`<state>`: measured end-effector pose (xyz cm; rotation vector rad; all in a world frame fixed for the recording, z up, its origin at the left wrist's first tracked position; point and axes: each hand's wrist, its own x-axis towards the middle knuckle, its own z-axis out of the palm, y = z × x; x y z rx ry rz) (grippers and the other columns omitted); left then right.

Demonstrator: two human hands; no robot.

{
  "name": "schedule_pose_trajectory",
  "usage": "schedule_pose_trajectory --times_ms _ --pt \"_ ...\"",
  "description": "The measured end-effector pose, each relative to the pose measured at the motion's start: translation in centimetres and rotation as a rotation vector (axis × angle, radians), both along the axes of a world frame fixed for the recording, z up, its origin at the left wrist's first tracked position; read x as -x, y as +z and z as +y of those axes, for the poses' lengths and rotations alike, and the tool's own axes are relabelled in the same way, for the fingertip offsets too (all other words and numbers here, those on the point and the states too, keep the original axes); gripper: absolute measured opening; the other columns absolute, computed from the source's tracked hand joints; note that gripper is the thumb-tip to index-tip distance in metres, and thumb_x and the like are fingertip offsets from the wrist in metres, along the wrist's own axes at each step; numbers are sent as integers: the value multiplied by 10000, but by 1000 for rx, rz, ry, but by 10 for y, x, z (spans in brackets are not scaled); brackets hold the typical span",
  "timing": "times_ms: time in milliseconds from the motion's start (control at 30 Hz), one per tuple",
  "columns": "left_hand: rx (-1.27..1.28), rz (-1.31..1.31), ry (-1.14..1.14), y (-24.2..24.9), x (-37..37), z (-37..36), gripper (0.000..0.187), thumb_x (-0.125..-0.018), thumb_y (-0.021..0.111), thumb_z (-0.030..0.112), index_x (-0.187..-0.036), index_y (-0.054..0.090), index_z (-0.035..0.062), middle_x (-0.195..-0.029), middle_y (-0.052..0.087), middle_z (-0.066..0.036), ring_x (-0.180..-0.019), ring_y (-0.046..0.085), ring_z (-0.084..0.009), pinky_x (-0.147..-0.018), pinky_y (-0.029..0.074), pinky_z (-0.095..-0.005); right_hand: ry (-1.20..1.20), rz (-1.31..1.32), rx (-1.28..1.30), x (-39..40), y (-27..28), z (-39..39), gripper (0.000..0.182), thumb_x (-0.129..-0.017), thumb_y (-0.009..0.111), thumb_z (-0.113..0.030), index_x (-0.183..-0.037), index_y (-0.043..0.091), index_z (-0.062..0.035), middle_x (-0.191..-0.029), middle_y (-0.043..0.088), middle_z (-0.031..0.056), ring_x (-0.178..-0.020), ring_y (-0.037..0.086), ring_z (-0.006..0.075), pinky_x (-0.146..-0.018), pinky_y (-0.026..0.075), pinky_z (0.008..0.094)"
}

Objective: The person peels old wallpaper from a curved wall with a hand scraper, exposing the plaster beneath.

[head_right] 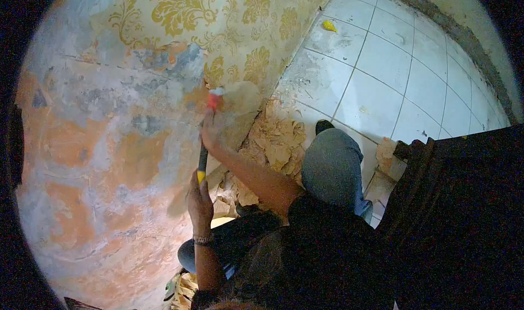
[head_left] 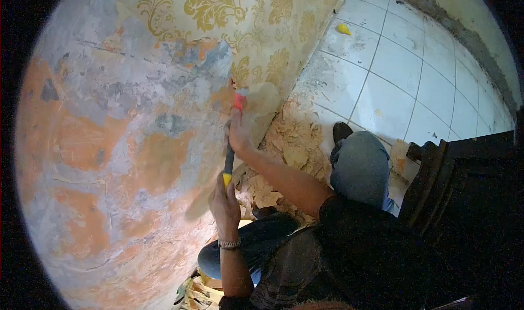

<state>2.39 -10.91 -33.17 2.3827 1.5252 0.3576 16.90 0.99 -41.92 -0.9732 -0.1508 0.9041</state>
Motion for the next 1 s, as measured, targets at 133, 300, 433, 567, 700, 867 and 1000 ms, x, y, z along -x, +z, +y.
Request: schedule_pose_trajectory --times_ms 133,300,433,567,700,867,1000 --pt "76 10 13 8 -40 14 401 -968 510 240 -1303 507 20 -1058 630 -266 -925 617 -432 -752 490 -476 -59 76 19 -38 4 10 355 -1006 390 -451 -914 433 -111 -621 413 -7 -502 439 106 -447 401 272" --pt "-79 -68 -76 0 -29 4 417 -959 526 255 -1293 509 6 -998 641 -270 -876 625 -431 -709 495 -466 7 46 29 -36 13 -7 347 -1010 383 -441 -919 433 -110 -621 423 -12 -502 439 103 -460 393 265" --pt "6 -97 52 17 -11 -33 400 -954 528 216 -1292 507 2 -945 651 -246 -849 634 -409 -694 492 -453 96 -70 28 -1 30 -26 346 -1011 379 -442 -927 426 -110 -617 429 -14 -502 441 94 -459 391 269" --pt "50 -159 139 31 -1 -49 385 -944 526 159 -1291 506 -6 -868 656 -211 -791 650 -369 -674 492 -429 216 54 -66 12 60 -47 341 -1013 374 -442 -935 418 -114 -609 434 -10 -501 447 92 -457 392 271" --pt "45 -65 160 24 6 -41 388 -941 529 154 -1291 505 -13 -847 657 -204 -768 652 -360 -660 494 -417 169 -10 -82 11 61 -41 326 -1010 389 -435 -953 407 -114 -600 428 -7 -490 435 92 -451 389 273" --pt "39 -78 149 23 7 -29 384 -949 530 175 -1289 512 -3 -857 661 -208 -751 650 -367 -639 495 -418 154 -13 -23 8 62 -35 317 -1006 410 -420 -936 408 -111 -603 417 -7 -479 417 94 -440 378 270" --pt "-117 -143 -17 14 -24 0 392 -943 556 200 -1282 523 5 -892 666 -222 -750 654 -371 -625 502 -415 60 33 -68 -32 50 -10 327 -1001 418 -430 -905 424 -117 -616 407 -16 -475 395 105 -447 373 266"
